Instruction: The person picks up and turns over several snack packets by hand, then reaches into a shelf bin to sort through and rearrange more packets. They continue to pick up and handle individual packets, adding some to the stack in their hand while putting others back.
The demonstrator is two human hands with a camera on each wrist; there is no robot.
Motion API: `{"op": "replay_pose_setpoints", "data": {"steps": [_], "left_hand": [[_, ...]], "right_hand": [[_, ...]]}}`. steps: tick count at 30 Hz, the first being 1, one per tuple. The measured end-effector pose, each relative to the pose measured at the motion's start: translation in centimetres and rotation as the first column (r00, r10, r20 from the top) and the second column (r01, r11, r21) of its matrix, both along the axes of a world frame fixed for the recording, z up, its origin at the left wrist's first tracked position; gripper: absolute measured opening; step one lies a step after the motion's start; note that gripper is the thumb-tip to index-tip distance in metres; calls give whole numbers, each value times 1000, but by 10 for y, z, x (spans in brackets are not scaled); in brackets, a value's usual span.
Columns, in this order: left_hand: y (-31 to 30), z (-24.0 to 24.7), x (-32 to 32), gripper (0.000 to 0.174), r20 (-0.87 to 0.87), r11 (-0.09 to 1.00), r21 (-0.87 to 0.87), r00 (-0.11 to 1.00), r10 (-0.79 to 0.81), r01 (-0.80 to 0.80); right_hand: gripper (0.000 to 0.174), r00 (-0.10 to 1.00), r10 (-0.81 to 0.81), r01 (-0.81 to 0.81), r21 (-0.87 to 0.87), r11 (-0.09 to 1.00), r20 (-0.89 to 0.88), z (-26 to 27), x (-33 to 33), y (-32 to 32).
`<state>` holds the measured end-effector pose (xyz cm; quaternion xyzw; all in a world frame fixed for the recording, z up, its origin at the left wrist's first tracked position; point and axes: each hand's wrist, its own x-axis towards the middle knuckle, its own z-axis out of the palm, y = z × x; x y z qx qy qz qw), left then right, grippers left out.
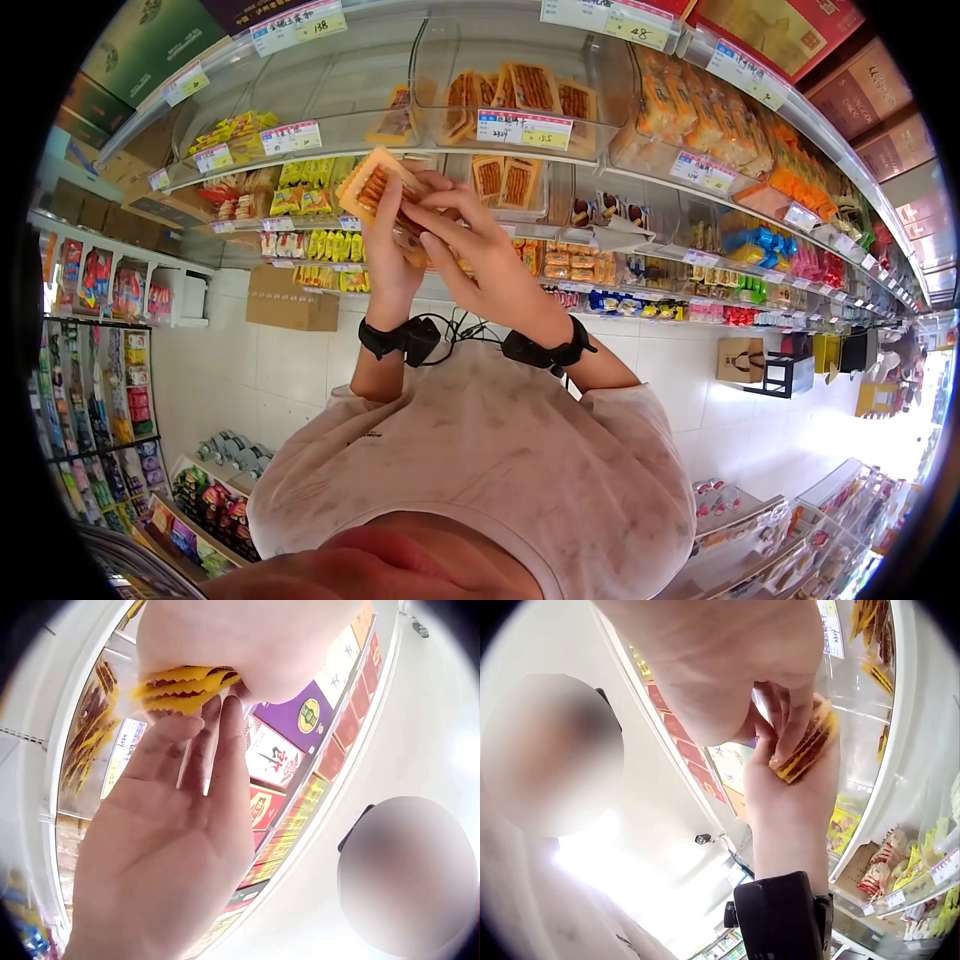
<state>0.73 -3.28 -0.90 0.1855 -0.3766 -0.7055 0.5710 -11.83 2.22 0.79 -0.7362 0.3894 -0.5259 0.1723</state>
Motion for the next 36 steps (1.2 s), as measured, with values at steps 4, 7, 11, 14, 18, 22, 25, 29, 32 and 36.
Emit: {"op": "replay_pose_setpoints", "data": {"steps": [4,7,11,14,18,22,25,29,32,36], "left_hand": [[3,1,-2,26,12,980,73,983,183,-183],[2,-5,3,23,-88,987,105,987,134,-125],[4,-7,8,20,-83,999,41,997,4,0],[9,-1,7,17,-22,1000,0,1000,-2,2],[12,4,7,14,-2,999,-25,999,34,-34],[6,-3,7,15,-5,996,-6,996,89,-89],[6,-5,8,15,10,995,-9,995,99,-99],[8,-2,7,17,66,991,-38,989,129,-127],[10,-2,7,18,77,992,-24,989,126,-125],[11,-2,8,19,90,992,-17,987,130,-129]], "right_hand": [[27,998,-52,50,53,997,38,12,-14,0],[23,974,-225,225,-14,974,-14,33,-41,-18],[22,959,-275,277,-24,961,74,47,-95,-87],[35,964,-266,266,-1,964,-28,42,-131,-141],[68,854,-374,458,181,870,-363,4,-160,-185],[89,836,-268,463,354,813,-478,24,-145,-159],[85,872,-232,415,400,817,-431,21,-149,-163],[69,933,-140,262,359,896,-331,7,-164,-176],[56,932,-170,284,352,892,-321,16,-155,-167],[45,853,-316,447,269,853,-416,45,-137,-147]]}}
